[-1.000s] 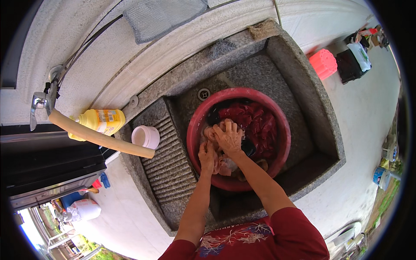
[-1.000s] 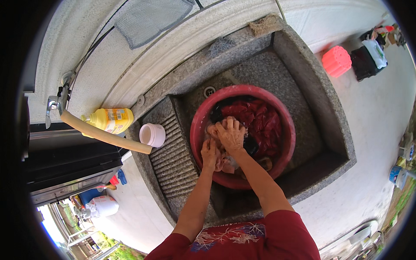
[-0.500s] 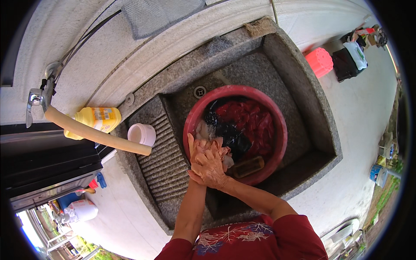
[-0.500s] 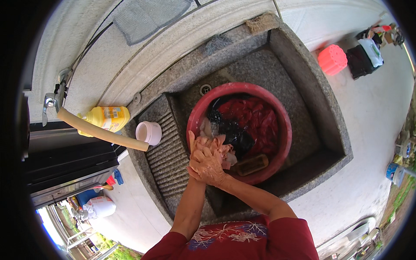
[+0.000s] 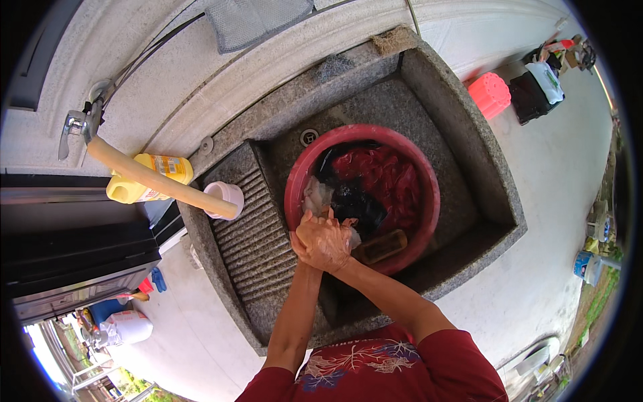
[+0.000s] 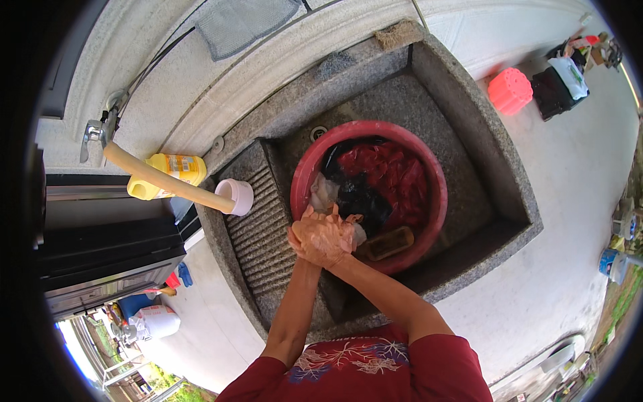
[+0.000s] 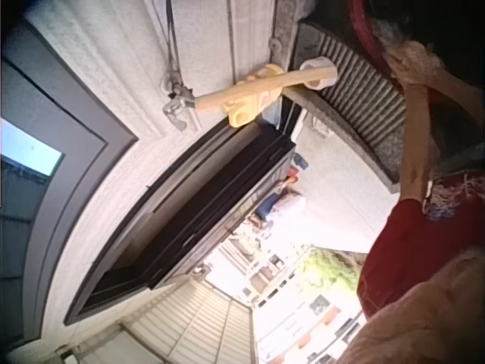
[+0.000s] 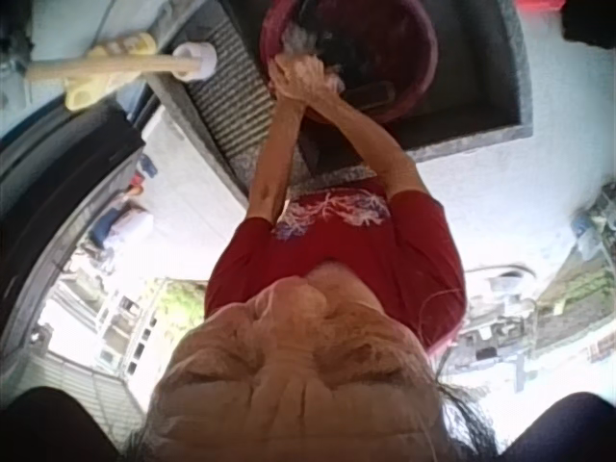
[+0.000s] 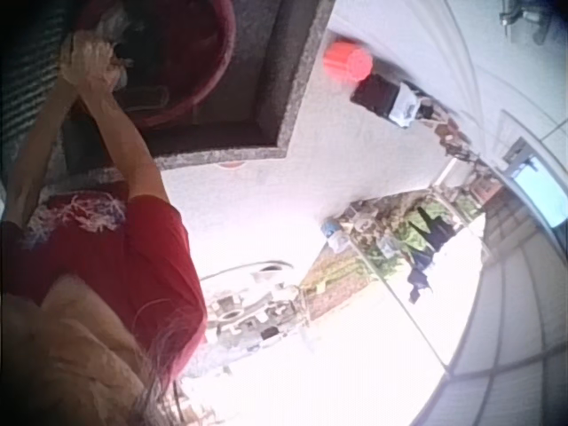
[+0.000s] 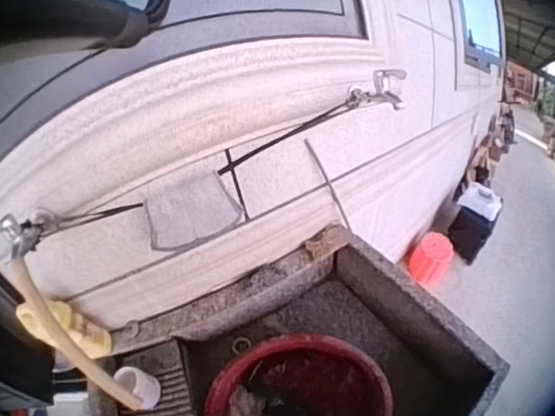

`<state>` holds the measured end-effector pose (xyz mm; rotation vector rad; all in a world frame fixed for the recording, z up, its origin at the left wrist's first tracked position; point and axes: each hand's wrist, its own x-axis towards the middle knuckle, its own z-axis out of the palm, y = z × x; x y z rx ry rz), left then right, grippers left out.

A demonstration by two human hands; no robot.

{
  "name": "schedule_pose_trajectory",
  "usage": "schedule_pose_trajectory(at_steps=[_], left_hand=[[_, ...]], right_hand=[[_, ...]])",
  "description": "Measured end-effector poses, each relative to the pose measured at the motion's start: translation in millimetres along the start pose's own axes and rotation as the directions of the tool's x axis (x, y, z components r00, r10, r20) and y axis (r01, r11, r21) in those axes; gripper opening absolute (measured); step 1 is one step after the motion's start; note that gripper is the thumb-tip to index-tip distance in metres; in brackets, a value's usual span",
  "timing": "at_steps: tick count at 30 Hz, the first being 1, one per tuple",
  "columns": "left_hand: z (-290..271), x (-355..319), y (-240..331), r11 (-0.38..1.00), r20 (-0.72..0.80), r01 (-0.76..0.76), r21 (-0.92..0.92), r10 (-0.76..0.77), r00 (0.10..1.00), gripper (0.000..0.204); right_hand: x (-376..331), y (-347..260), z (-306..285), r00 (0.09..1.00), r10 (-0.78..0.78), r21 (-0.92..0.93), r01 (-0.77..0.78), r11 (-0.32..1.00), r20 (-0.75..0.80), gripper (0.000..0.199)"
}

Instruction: The person washes clothes by hand in an outdoor stone washbasin. They scrub a red garment on the washboard, rinse it in a pink basin, wring it out, and place it in a separate pink bucket. They repeat the process with a beige garment.

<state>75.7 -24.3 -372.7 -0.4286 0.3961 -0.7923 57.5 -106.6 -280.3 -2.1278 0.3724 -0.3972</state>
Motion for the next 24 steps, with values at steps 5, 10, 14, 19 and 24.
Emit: schedule_pose_trajectory(at_steps=[5, 10, 14, 19, 24], left_hand=[[-6.7, 13.6, -20.2, 0.657, -0.266, -0.044, 0.753, 0.366, 0.892, 0.037], [-37.5, 6.9, 20.4, 0.836, -0.052, -0.115, 0.536, 0.169, 0.984, 0.048], [46.9, 11.3, -11.3, 0.661, -0.162, -0.081, 0.746, 0.298, 0.941, 0.048], [17.9, 39.9, 25.7, -0.383, 0.110, 0.167, 0.909, 0.606, 0.788, 0.022], [-42.6, 60.5, 39.1, -0.752, 0.297, 0.233, 0.617, 0.497, 0.815, 0.034]], right_hand=[[16.9, 58.8, 26.4, 0.987, 0.159, 0.107, -0.159, 0.982, 0.007, 0.027], [-29.0, 56.2, 88.9, 0.920, -0.065, -0.428, -0.116, 0.896, -0.387, 0.032], [42.1, 72.6, -26.0, 0.987, 0.160, -0.012, -0.160, 0.987, -0.011, 0.023], [62.0, 107.3, -62.7, 0.982, -0.113, -0.749, -0.038, 0.662, -0.151, 0.030], [59.7, 153.8, 6.5, 0.950, -0.291, -0.420, 0.310, 0.853, 0.111, 0.040]])
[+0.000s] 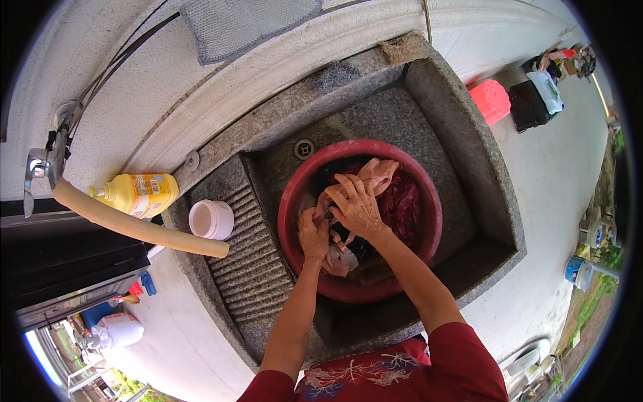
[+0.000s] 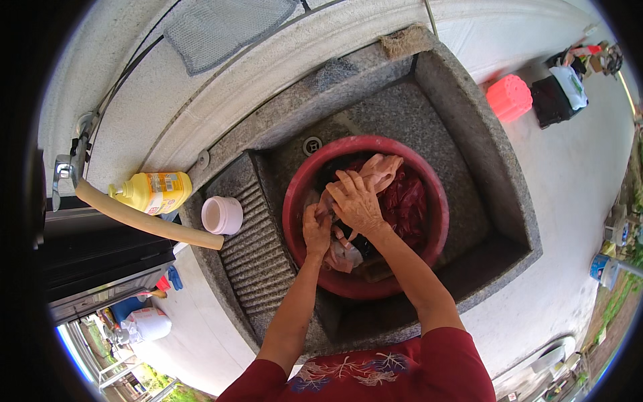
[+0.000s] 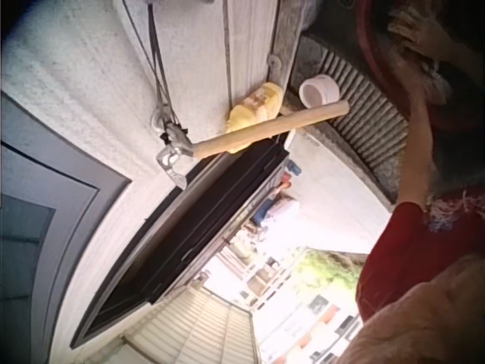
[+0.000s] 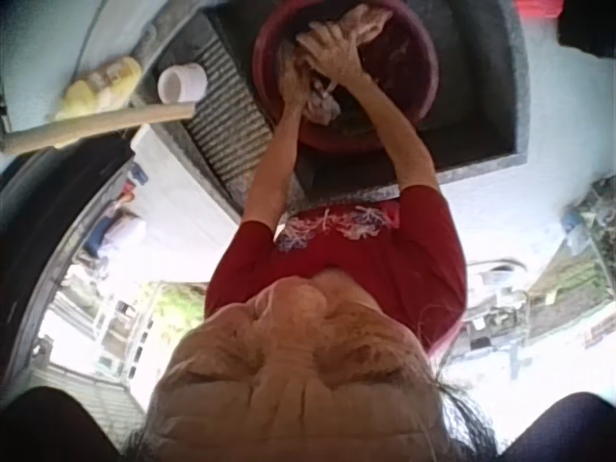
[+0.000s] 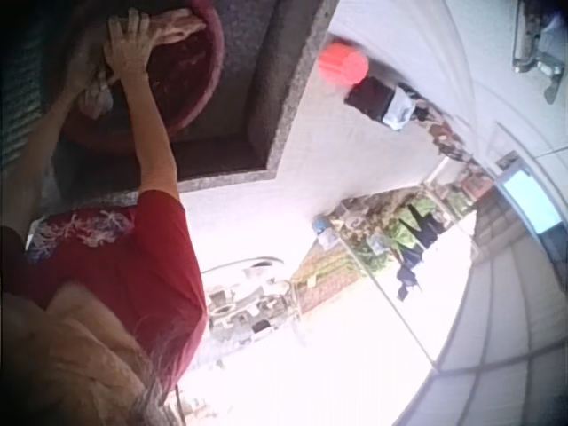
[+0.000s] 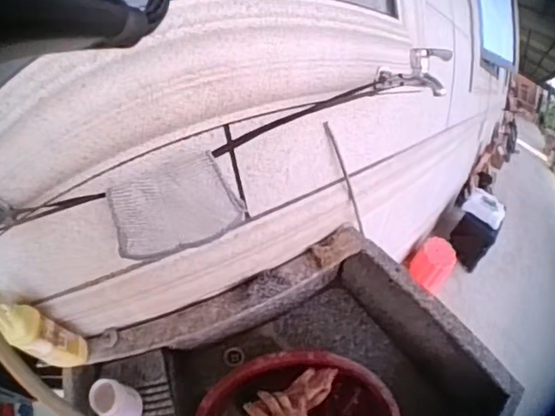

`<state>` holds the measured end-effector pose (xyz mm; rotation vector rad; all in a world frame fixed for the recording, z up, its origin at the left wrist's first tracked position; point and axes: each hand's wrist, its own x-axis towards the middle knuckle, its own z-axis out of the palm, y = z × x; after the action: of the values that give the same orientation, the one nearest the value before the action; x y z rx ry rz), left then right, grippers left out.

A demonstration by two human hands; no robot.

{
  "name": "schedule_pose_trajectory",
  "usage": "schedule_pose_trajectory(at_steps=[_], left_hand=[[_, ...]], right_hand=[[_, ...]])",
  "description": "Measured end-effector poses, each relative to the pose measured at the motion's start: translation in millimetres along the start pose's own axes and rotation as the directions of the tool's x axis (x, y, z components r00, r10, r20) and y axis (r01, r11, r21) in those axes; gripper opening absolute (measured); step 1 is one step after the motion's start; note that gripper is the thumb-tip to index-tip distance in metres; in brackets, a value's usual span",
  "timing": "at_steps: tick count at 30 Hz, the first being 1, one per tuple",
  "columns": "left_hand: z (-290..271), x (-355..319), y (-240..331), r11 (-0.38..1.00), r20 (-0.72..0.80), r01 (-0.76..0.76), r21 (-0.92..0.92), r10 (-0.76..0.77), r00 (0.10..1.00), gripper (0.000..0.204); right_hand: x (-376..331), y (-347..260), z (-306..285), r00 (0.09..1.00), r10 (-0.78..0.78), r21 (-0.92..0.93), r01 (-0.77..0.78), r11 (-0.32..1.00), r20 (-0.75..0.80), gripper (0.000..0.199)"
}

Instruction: The person washes clothes by hand in an outdoor stone washbasin. They scrub a red garment on the washboard, rinse it in a pink basin, wring it out, and place it in a separate pink bucket. They repeat the process with a beige garment.

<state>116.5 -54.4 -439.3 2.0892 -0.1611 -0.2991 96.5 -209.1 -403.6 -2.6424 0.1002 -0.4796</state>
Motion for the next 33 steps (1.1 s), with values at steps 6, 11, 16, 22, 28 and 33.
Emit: schedule_pose_trajectory(at_steps=[6, 11, 16, 22, 28, 33], left_hand=[[19.0, 4.5, -24.5, 0.919, 0.052, -0.056, 0.390, 0.039, 0.998, 0.033], [12.2, 12.5, -0.8, 0.981, 0.060, -0.023, 0.191, 0.012, 0.998, 0.021], [-18.9, -4.6, 12.5, 0.977, -0.111, -0.170, 0.128, 0.184, 0.977, 0.011], [-46.6, -23.0, 89.9, 0.925, -0.142, -0.379, -0.023, 0.373, 0.917, 0.010], [-86.6, -29.6, 169.9, 0.860, -0.060, -0.508, 0.048, 0.511, 0.858, 0.028], [-105.9, -32.0, 168.7, 0.902, -0.330, -0.418, -0.111, 0.363, 0.871, 0.036]], right_hand=[[-25.1, 16.2, 62.9, 0.990, 0.027, 0.076, -0.037, 0.996, 0.135, 0.037], [-10.9, 24.6, 64.2, 0.956, 0.079, 0.142, -0.123, 0.982, 0.283, 0.030], [-4.8, 23.3, 20.9, 0.925, -0.071, 0.104, 0.034, 0.994, 0.372, 0.018], [20.9, -1.3, -64.6, 0.998, -0.045, 0.285, 0.058, 0.957, -0.053, 0.010], [65.7, -60.2, -180.1, 0.967, -0.119, 0.323, 0.189, 0.927, -0.224, 0.012], [60.2, -72.9, -211.4, 0.911, -0.165, 0.315, 0.294, 0.902, -0.378, 0.024]])
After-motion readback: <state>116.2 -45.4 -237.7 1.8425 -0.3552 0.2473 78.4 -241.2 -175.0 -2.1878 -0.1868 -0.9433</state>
